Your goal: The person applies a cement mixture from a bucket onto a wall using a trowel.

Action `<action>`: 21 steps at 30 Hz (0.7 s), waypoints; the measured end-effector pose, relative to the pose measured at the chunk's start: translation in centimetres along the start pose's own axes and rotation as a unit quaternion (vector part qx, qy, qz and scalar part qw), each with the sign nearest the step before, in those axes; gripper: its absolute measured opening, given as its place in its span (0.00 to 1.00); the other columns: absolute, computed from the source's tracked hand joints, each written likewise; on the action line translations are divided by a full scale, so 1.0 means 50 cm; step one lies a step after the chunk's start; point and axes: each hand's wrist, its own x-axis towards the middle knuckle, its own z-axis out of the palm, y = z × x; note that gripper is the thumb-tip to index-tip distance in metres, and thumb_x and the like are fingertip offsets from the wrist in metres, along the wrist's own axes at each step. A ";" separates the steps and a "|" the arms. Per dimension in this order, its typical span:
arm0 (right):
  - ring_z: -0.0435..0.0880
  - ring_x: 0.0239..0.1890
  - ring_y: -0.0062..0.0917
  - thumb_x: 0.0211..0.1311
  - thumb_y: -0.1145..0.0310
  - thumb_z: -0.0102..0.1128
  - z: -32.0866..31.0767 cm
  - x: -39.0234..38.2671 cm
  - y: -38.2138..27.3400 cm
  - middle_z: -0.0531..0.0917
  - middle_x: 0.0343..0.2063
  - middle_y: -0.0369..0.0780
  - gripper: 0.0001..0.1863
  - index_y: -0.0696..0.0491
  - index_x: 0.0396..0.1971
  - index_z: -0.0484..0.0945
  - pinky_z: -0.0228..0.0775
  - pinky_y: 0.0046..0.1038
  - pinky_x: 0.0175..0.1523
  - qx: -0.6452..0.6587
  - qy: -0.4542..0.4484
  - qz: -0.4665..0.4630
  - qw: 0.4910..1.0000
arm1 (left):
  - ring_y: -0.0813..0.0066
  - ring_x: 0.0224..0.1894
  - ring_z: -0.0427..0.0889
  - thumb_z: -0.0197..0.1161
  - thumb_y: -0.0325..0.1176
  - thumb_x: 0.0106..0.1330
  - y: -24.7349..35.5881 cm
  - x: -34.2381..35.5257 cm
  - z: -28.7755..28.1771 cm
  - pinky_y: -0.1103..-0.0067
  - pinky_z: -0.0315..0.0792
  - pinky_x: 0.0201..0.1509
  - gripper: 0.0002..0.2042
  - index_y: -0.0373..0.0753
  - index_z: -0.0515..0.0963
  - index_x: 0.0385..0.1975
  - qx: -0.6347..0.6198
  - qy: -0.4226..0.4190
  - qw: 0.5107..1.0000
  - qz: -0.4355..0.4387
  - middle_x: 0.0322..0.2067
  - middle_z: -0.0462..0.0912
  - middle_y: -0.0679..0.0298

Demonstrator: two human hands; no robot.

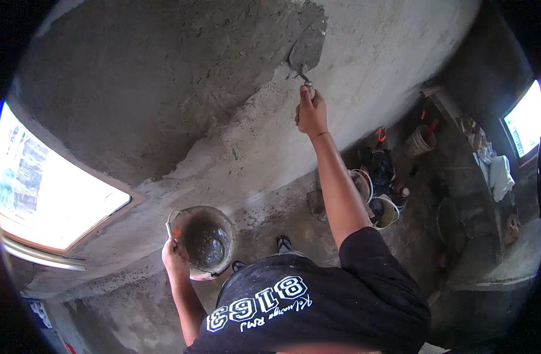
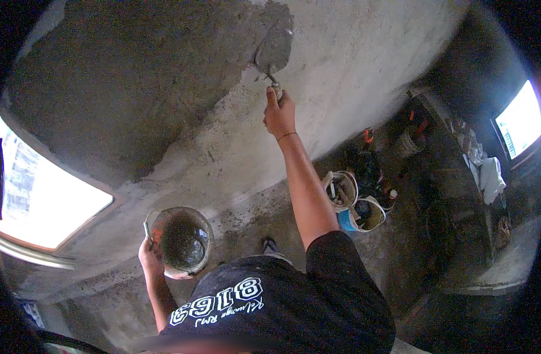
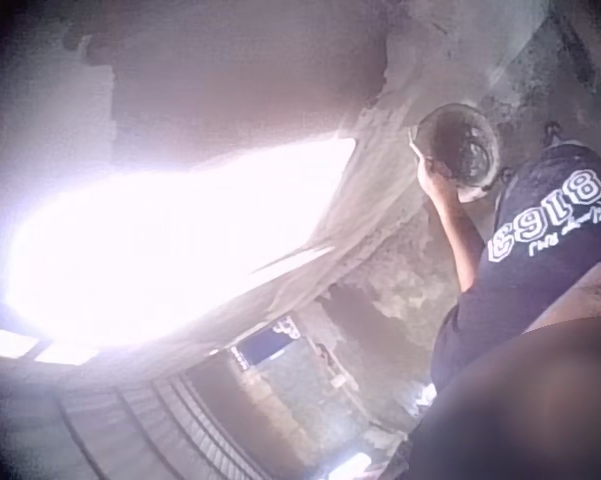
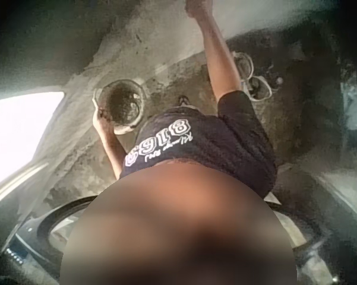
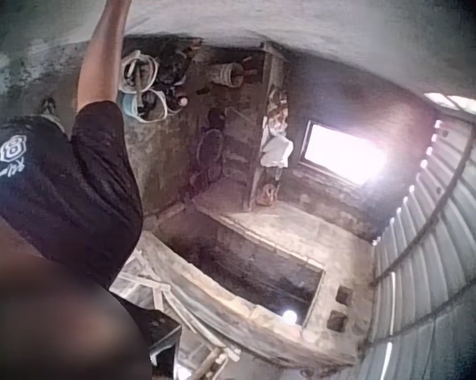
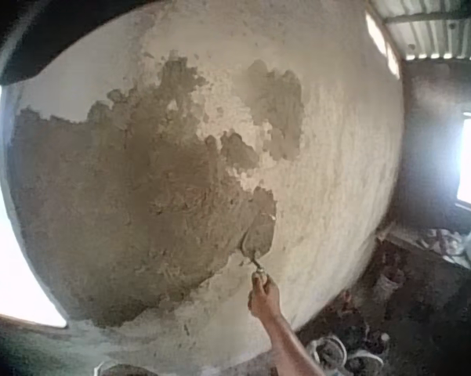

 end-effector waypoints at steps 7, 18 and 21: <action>0.68 0.08 0.26 0.63 0.49 0.51 -0.087 -0.082 0.090 0.69 0.11 0.38 0.20 0.51 0.28 0.63 0.60 0.30 0.13 0.008 -0.002 0.122 0.993 | 0.87 0.12 0.52 0.48 0.35 0.65 -0.002 0.008 -0.009 0.85 0.47 0.15 0.09 0.45 0.66 0.22 -0.023 -0.012 1.000 0.004 0.13 0.56 0.77; 0.67 0.09 0.22 0.63 0.47 0.50 0.013 -0.045 -0.004 0.67 0.11 0.35 0.20 0.50 0.30 0.63 0.58 0.27 0.13 0.006 -0.023 0.041 0.999 | 0.87 0.12 0.52 0.49 0.36 0.66 -0.002 0.015 -0.011 0.84 0.47 0.15 0.09 0.44 0.67 0.23 -0.006 0.000 1.000 0.009 0.12 0.56 0.77; 0.67 0.08 0.20 0.64 0.50 0.50 0.018 -0.078 0.101 0.68 0.09 0.34 0.21 0.55 0.32 0.66 0.59 0.26 0.13 -0.017 -0.049 0.085 0.995 | 0.87 0.12 0.52 0.49 0.36 0.66 -0.003 0.021 -0.017 0.84 0.47 0.15 0.09 0.44 0.67 0.23 -0.031 -0.009 0.999 -0.002 0.12 0.56 0.77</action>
